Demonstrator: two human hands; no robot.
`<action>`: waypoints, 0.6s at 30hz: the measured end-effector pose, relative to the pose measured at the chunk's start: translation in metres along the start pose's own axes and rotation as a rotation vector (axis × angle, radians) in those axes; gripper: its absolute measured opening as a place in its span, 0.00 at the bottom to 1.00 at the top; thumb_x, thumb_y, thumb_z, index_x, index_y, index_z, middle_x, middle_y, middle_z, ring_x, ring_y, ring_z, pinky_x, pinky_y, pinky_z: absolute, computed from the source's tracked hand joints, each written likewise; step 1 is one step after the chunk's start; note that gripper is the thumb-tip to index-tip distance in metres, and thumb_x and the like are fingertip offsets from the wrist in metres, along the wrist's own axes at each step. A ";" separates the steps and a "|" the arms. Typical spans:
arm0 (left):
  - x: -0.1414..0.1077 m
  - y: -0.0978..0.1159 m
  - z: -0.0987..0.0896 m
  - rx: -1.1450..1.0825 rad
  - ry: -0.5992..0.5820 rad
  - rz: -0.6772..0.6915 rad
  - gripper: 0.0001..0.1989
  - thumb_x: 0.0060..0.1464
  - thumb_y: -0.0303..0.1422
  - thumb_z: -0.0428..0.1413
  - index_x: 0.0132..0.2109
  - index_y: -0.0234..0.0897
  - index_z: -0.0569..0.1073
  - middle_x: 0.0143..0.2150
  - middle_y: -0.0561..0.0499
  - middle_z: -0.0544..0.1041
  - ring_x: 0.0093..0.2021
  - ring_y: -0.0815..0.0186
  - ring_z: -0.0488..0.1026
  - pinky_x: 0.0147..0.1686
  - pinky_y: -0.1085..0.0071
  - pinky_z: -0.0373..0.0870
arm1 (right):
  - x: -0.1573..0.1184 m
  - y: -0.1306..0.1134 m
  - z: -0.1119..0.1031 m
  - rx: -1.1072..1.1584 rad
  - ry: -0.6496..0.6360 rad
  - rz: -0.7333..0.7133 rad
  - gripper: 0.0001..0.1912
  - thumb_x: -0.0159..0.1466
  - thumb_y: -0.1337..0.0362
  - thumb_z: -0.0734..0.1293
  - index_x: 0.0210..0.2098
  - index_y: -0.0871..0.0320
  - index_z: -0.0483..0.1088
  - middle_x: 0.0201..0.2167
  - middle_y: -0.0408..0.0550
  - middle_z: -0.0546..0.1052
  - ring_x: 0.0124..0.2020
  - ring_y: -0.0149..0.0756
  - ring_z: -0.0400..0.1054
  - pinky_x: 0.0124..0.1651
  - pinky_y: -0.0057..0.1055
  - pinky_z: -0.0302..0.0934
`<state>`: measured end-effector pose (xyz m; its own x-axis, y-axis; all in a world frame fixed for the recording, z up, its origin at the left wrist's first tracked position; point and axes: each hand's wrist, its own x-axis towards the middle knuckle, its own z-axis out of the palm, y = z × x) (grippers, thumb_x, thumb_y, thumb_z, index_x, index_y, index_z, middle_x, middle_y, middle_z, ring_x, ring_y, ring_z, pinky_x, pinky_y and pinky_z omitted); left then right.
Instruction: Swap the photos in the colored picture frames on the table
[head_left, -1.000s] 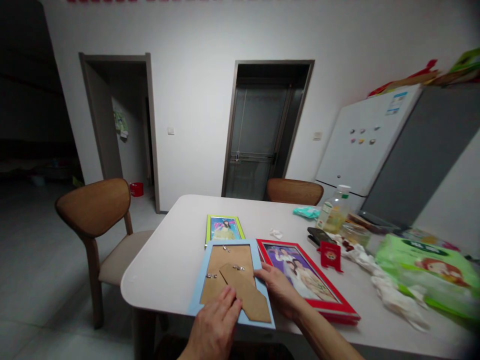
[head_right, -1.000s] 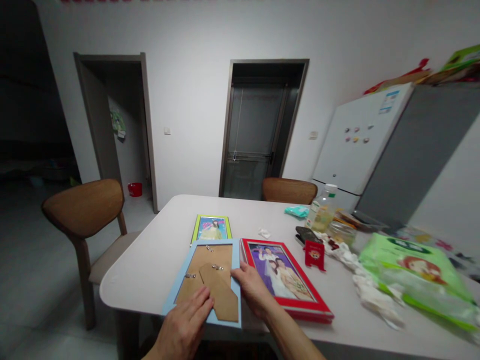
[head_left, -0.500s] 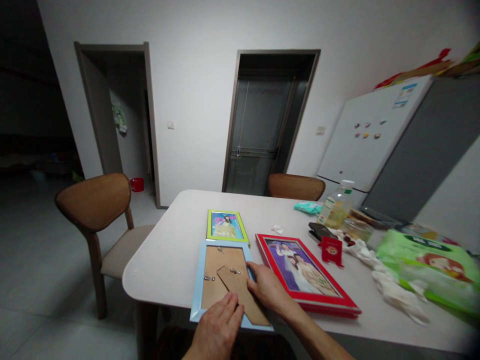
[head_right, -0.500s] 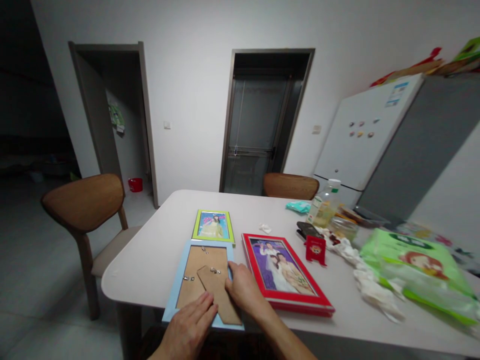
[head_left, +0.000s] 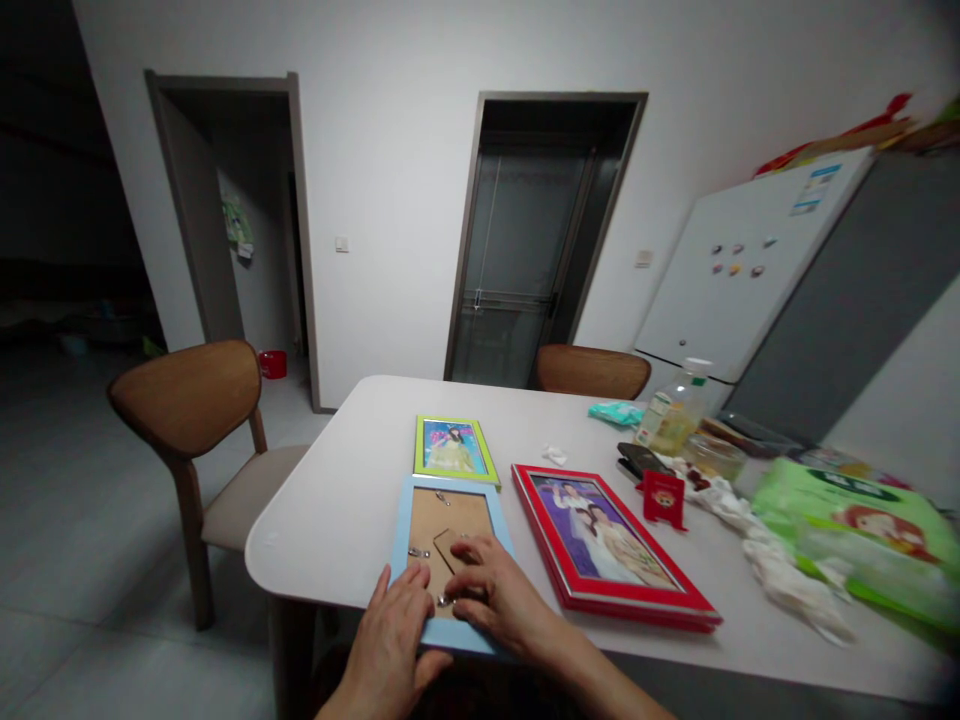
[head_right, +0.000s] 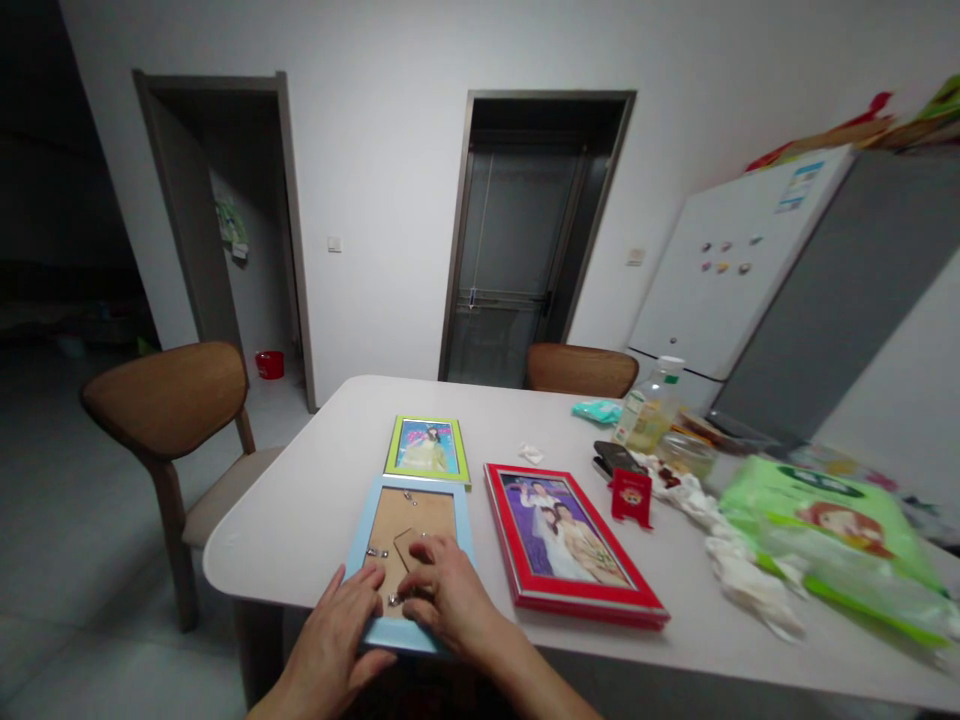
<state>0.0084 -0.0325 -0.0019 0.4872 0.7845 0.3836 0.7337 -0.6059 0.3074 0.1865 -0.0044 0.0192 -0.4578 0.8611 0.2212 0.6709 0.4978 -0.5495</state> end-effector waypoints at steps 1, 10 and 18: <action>0.000 -0.001 0.002 -0.003 0.005 0.005 0.13 0.38 0.26 0.57 0.36 0.35 0.67 0.48 0.39 0.70 0.51 0.54 0.63 0.50 0.48 0.56 | 0.001 -0.001 0.002 -0.016 0.018 0.000 0.06 0.51 0.65 0.65 0.29 0.53 0.73 0.43 0.48 0.67 0.47 0.37 0.57 0.49 0.34 0.51; -0.004 -0.009 0.011 -0.050 0.083 0.044 0.22 0.37 0.26 0.57 0.44 0.35 0.65 0.47 0.40 0.71 0.49 0.54 0.66 0.49 0.46 0.58 | 0.019 -0.004 0.007 -0.020 0.118 0.063 0.09 0.54 0.65 0.62 0.33 0.55 0.72 0.40 0.48 0.68 0.44 0.36 0.58 0.47 0.31 0.51; -0.001 -0.010 0.012 -0.081 0.073 0.017 0.25 0.36 0.26 0.58 0.46 0.35 0.65 0.48 0.41 0.70 0.50 0.54 0.65 0.50 0.46 0.55 | 0.061 -0.014 0.026 -0.222 0.109 0.126 0.09 0.55 0.62 0.61 0.30 0.53 0.73 0.31 0.46 0.70 0.37 0.34 0.61 0.40 0.28 0.52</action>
<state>0.0067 -0.0260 -0.0162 0.4612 0.7640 0.4512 0.6836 -0.6301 0.3684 0.1344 0.0387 0.0191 -0.3052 0.9176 0.2547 0.8353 0.3864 -0.3912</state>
